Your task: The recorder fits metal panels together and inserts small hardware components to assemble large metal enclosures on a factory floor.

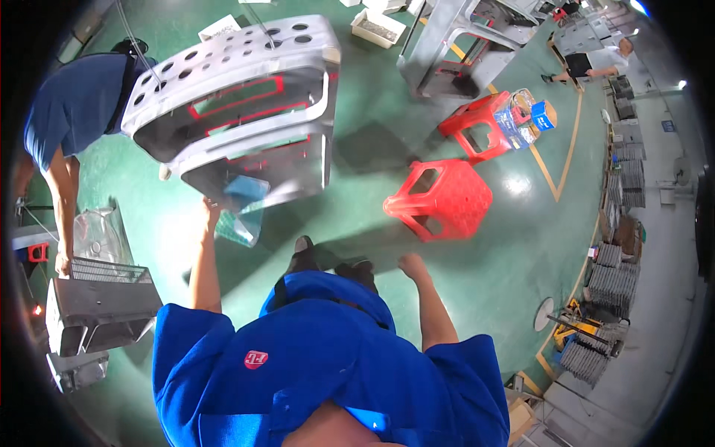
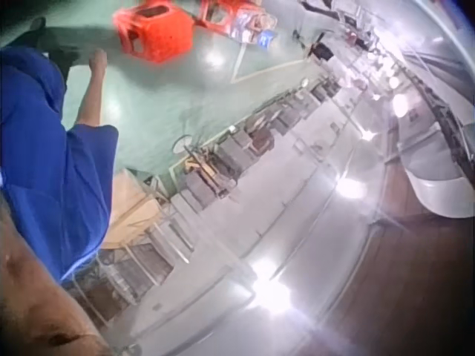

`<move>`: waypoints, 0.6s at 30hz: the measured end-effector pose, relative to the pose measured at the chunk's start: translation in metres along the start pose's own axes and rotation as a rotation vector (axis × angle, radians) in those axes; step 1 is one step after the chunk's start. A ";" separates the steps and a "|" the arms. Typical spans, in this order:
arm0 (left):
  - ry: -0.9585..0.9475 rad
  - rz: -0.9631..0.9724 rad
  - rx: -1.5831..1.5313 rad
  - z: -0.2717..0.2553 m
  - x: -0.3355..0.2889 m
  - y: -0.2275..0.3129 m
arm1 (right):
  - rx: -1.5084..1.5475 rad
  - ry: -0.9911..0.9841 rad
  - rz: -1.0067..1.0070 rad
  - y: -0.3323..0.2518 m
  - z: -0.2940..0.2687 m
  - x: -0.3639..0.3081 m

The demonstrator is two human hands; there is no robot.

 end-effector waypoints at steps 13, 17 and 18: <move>-0.180 -0.416 -0.151 0.294 -0.198 0.207 | 0.204 0.266 -0.997 -0.109 -0.190 -0.012; -0.241 -0.478 -0.323 0.391 -0.270 0.383 | 0.097 0.215 -0.838 -0.013 -0.217 0.011; -0.230 -0.330 -0.438 0.424 -0.269 0.374 | 0.052 0.234 -0.847 0.009 -0.220 0.019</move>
Point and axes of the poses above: each hand's wrist, its own x-axis towards the middle knuckle, its own z-axis out of the palm, y = z × x, the point moved 1 cm from there along x, towards the middle knuckle, and after that the axes turned 7 degrees about -z, right-handed, at the moved point
